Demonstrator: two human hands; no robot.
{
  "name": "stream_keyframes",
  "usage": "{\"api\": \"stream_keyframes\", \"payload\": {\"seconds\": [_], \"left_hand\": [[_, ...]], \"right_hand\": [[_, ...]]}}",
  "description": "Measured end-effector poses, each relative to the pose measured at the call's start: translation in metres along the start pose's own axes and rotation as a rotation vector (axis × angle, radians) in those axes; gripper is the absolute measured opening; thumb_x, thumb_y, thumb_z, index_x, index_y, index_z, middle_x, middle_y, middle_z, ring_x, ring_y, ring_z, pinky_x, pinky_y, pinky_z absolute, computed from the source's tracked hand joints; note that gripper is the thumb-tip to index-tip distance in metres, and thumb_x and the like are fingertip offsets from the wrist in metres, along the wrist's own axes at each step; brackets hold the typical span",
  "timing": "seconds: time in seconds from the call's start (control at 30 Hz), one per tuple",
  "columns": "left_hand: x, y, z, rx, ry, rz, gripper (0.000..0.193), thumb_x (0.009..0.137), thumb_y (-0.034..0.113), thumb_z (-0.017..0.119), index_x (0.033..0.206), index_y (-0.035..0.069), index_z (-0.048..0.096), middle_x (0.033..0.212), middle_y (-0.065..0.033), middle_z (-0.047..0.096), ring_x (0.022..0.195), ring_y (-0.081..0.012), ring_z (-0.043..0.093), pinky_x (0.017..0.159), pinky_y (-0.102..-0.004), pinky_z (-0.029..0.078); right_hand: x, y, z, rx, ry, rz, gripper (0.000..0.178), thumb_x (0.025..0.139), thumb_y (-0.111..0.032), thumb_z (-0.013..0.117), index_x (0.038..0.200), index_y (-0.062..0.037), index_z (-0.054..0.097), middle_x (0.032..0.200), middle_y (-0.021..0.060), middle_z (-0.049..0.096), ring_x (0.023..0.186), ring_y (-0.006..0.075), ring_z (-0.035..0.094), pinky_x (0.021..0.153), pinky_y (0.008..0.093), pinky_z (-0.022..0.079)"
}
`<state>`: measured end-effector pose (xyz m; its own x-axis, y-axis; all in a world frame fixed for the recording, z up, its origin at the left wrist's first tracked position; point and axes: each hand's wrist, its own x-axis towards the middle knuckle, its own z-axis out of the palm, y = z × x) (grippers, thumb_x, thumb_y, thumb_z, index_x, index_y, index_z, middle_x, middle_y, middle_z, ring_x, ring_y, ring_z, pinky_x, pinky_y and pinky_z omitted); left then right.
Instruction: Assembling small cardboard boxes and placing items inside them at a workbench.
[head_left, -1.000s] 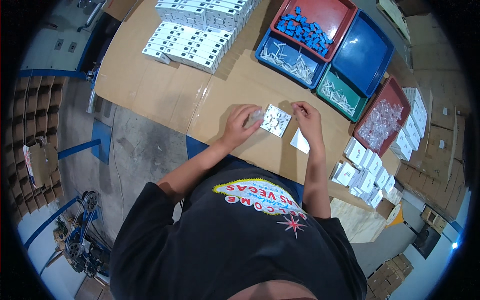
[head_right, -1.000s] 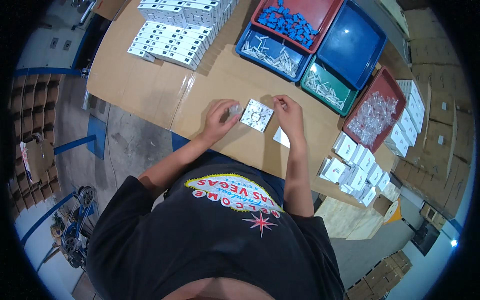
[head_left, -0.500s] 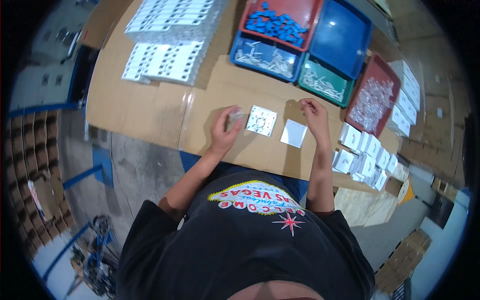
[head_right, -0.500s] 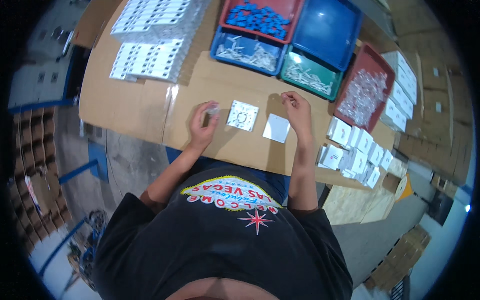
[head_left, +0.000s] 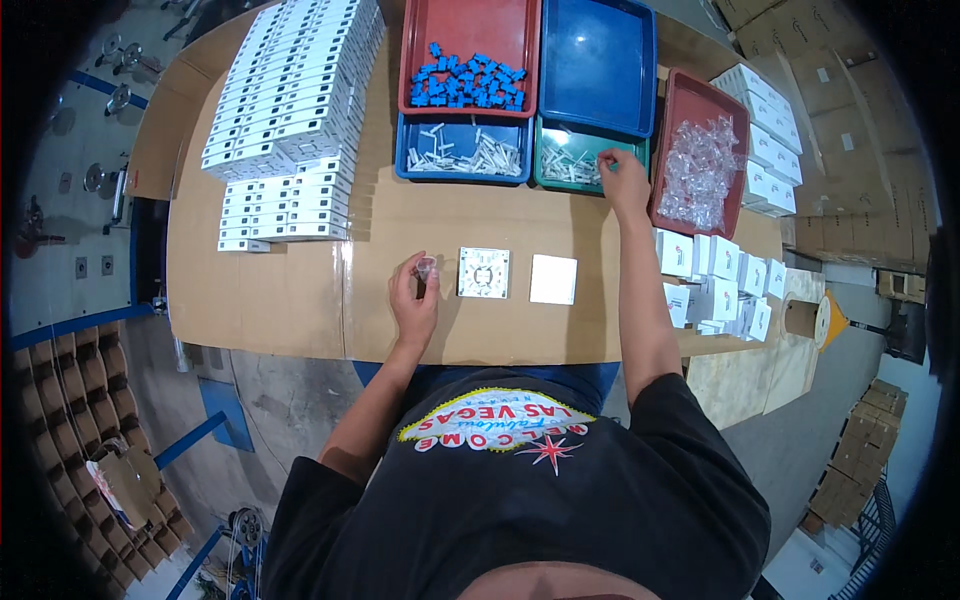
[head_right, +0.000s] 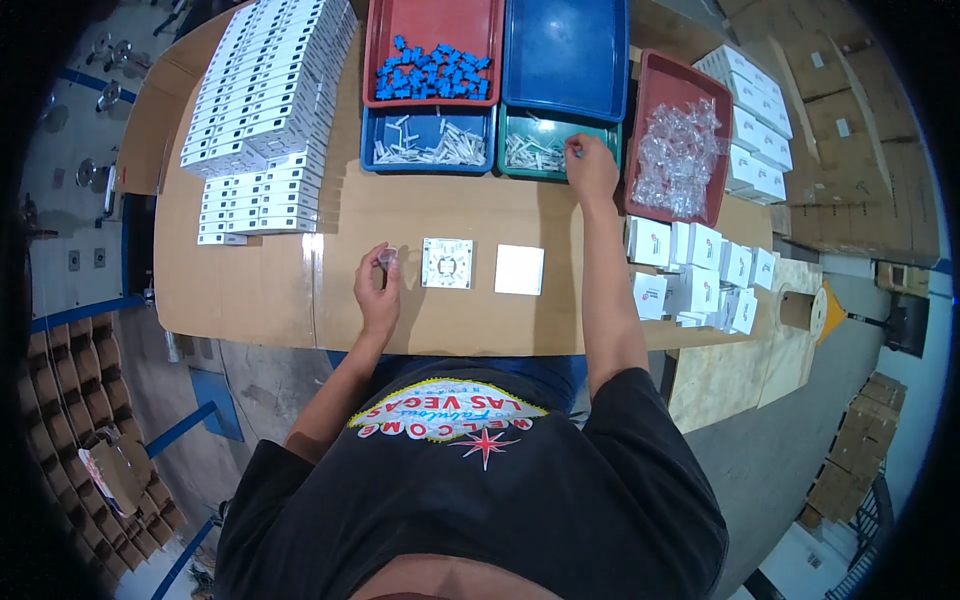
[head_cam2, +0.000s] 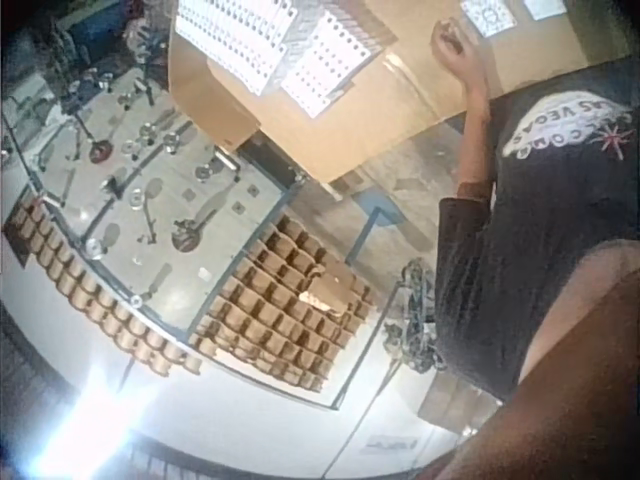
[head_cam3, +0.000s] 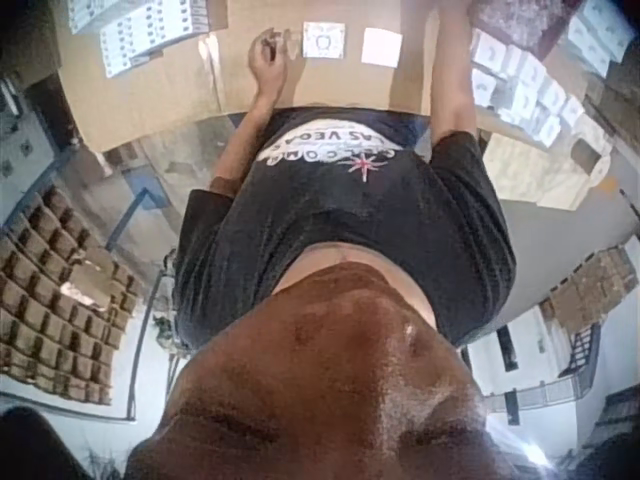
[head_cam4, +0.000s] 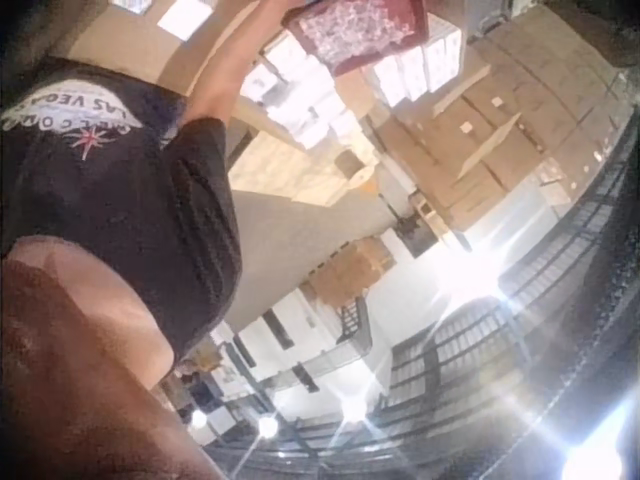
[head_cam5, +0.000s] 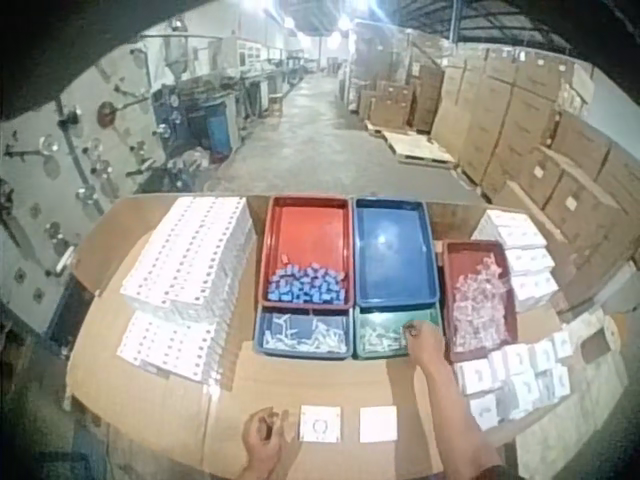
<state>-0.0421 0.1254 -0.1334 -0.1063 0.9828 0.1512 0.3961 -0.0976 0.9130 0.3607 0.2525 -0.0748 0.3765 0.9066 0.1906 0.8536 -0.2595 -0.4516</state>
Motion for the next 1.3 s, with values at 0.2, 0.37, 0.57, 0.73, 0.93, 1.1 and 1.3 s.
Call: {"api": "stream_keyframes", "payload": {"seconds": [0.2,0.37,0.57,0.73,0.93,1.1,1.3], "left_hand": [[0.002,0.002,0.0,0.021,-0.001,0.019,0.033,0.099,0.011,0.071,0.13,0.001,0.067,0.116,-0.0105,0.072,0.106,-0.022,0.066,0.098,-0.0358,0.05],[0.001,0.005,-0.001,0.025,0.009,0.014,0.035,0.094,0.015,0.076,0.126,0.004,0.069,0.113,-0.0129,0.071,0.106,-0.0302,0.067,0.096,-0.0421,0.05],[0.002,0.003,0.0,0.047,0.026,0.045,0.037,0.091,0.017,0.079,0.125,0.004,0.069,0.111,-0.0134,0.071,0.104,-0.0309,0.067,0.094,-0.0421,0.05],[0.003,0.008,-0.001,0.063,0.064,0.06,0.041,0.088,0.019,0.082,0.124,0.005,0.069,0.11,-0.0125,0.072,0.102,-0.031,0.067,0.094,-0.0418,0.049],[0.005,0.016,-0.005,0.131,0.033,0.174,0.042,0.086,0.022,0.083,0.124,0.008,0.07,0.112,-0.009,0.074,0.104,-0.0281,0.068,0.092,-0.0404,0.048],[0.002,0.014,-0.007,0.133,0.031,0.17,0.044,0.084,0.02,0.084,0.125,0.008,0.07,0.114,-0.0099,0.073,0.105,-0.029,0.068,0.093,-0.0401,0.049],[0.002,0.014,-0.007,0.111,0.028,0.178,0.044,0.084,0.022,0.084,0.124,0.009,0.07,0.115,-0.0089,0.073,0.106,-0.0287,0.068,0.093,-0.0406,0.047]], "right_hand": [[0.021,0.007,0.025,-0.128,-0.113,-0.01,0.011,0.091,-0.02,0.071,0.096,-0.0147,0.079,0.102,0.0133,0.073,0.098,0.037,0.072,0.08,0.0494,0.057],[0.012,0.003,0.021,-0.128,-0.131,0.023,0.01,0.088,-0.018,0.073,0.094,-0.0149,0.08,0.105,0.0136,0.072,0.099,0.0371,0.071,0.082,0.0493,0.057],[0.013,0.0,0.017,-0.073,0.002,-0.119,0.011,0.089,-0.016,0.072,0.097,-0.0103,0.076,0.106,0.014,0.073,0.095,0.0364,0.071,0.08,0.0483,0.056],[-0.014,-0.032,-0.002,0.319,-0.008,-0.088,0.014,0.093,-0.015,0.072,0.102,-0.0041,0.073,0.094,0.013,0.077,0.067,0.0235,0.066,0.067,0.0359,0.052],[-0.099,-0.108,0.021,0.724,-0.462,-0.108,0.013,0.092,-0.008,0.075,0.104,-0.0023,0.076,0.088,0.0025,0.074,0.069,0.0079,0.06,0.065,0.0256,0.05],[-0.145,-0.163,0.037,0.736,-0.812,-0.062,0.014,0.094,-0.012,0.076,0.104,-0.0017,0.076,0.09,0.0053,0.074,0.075,0.0081,0.062,0.067,0.0264,0.05],[-0.152,-0.164,0.045,0.747,-0.724,-0.161,0.015,0.099,-0.014,0.074,0.106,-0.0005,0.076,0.078,0.007,0.068,0.065,0.0115,0.06,0.062,0.0293,0.048]]}}
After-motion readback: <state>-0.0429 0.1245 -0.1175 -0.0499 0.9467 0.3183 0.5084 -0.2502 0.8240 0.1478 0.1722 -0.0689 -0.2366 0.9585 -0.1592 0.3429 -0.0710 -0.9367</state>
